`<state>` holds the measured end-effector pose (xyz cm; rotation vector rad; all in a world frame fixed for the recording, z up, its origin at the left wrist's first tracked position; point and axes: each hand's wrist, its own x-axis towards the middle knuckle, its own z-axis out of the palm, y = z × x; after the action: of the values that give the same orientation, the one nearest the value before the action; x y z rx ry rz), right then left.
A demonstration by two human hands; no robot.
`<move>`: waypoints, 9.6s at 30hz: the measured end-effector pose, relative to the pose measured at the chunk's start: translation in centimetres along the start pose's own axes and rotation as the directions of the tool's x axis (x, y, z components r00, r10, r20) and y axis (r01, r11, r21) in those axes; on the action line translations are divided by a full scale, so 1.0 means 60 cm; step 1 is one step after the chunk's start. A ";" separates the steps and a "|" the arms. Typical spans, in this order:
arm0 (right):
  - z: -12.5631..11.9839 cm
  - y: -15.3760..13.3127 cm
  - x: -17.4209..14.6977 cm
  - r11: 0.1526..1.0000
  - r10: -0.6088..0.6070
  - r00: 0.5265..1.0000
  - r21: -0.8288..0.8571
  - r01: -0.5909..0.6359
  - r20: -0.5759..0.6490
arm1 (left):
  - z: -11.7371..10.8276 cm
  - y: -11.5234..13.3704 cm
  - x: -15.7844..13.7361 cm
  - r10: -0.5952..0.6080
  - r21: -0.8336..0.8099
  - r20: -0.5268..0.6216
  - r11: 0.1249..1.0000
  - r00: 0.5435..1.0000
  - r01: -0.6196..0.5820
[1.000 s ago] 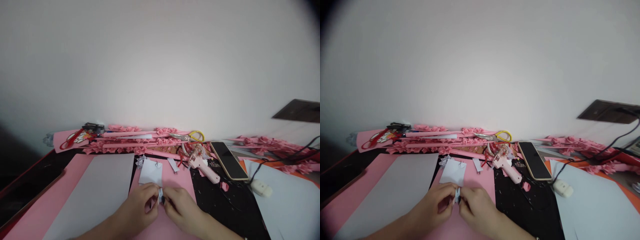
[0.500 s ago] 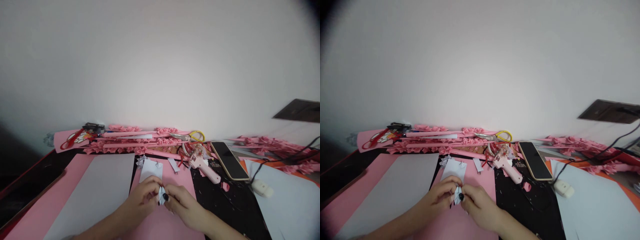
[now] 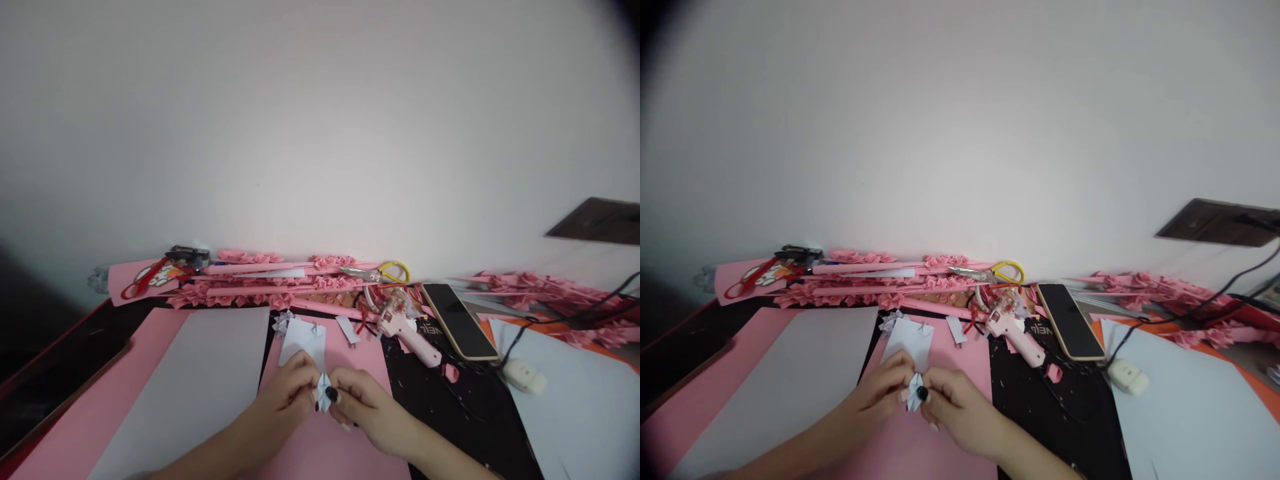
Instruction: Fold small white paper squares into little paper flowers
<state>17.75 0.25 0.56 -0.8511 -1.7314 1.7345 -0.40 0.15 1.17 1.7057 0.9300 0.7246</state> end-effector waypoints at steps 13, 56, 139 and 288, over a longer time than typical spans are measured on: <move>-0.002 -0.002 0.001 0.996 0.001 0.999 0.088 -0.004 0.032 | 0.004 0.004 -0.006 -0.044 0.128 0.016 0.991 0.999 0.042; -0.001 0.006 0.006 0.976 0.031 1.000 0.217 -0.031 0.001 | 0.006 0.000 -0.010 -0.038 -0.016 0.142 0.999 0.989 0.040; 0.000 -0.014 -0.007 0.695 -0.235 0.969 -0.684 0.220 0.073 | 0.014 -0.016 -0.005 -0.196 -0.194 0.139 0.956 0.971 0.221; -0.001 -0.005 -0.010 0.612 -0.231 0.960 -0.743 0.270 0.159 | 0.014 -0.017 0.001 -0.307 -0.534 0.304 0.729 0.902 0.429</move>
<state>18.20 -0.16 0.89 -0.8213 -2.5250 0.7858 0.08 -0.03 -0.07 0.9684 0.7646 0.4892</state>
